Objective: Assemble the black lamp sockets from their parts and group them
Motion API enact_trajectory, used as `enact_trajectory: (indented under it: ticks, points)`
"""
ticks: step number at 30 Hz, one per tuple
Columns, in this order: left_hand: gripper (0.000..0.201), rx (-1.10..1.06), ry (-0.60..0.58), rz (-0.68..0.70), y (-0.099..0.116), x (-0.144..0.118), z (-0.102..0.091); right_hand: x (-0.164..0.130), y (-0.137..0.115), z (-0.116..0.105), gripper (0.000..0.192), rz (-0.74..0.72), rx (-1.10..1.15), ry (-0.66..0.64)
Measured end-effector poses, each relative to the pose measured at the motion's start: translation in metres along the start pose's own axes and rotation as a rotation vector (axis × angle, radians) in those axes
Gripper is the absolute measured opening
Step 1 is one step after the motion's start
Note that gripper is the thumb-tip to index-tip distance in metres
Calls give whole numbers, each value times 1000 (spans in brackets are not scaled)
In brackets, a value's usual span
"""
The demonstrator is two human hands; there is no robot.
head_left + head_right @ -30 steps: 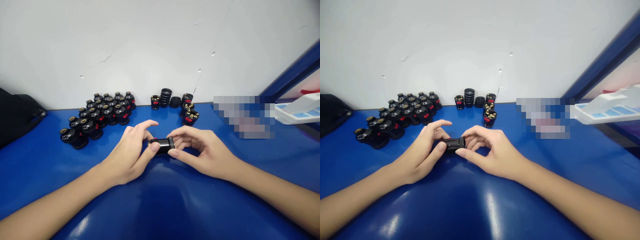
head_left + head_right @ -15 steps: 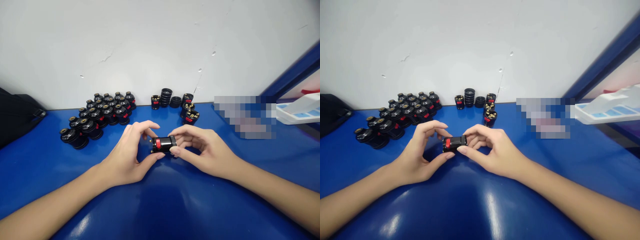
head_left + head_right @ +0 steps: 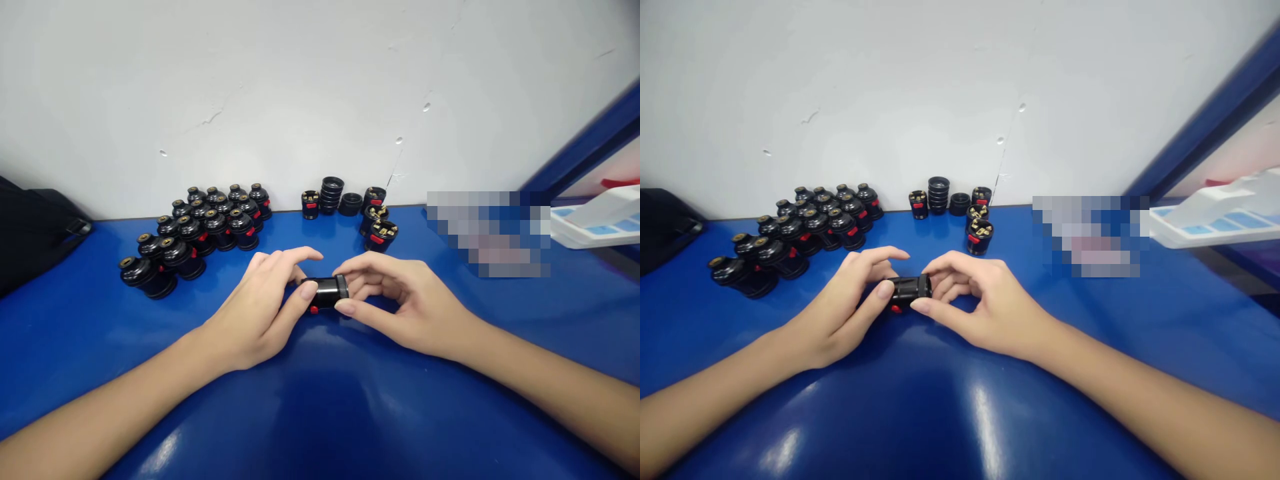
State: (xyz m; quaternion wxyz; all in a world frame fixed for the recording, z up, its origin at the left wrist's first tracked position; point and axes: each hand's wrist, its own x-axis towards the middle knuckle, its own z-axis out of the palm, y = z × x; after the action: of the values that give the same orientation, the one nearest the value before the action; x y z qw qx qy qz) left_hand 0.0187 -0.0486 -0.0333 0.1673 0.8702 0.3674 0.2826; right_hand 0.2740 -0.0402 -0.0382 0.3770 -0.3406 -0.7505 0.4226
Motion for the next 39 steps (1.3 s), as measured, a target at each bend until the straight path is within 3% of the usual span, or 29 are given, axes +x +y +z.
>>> enact_trajectory:
  ticks: [4,9,14,18,22,25,31,37,39]
  points:
    - [38,-5,17,35,-1,-1,1,-1,1,0,28,5,15,0]
    - [54,-13,128,147,-8,-2,5,1,-1,-1,29,25,2,22]
    - [53,39,239,291,-11,2,7,1,-3,-1,29,31,8,16]
    - [66,65,176,169,-7,2,5,0,-2,-1,30,29,-5,22]
    - [43,19,71,-7,-4,-1,3,0,-1,-1,33,27,17,12]
    - [41,-29,64,-24,-5,-2,4,1,0,0,35,29,40,8]
    - [58,-87,133,55,-9,-5,8,1,0,-1,32,37,27,29]
    - [71,-7,272,269,-15,-1,12,1,-3,-1,28,43,21,12]
    - [83,10,284,282,-14,0,12,1,-4,0,29,47,14,16]
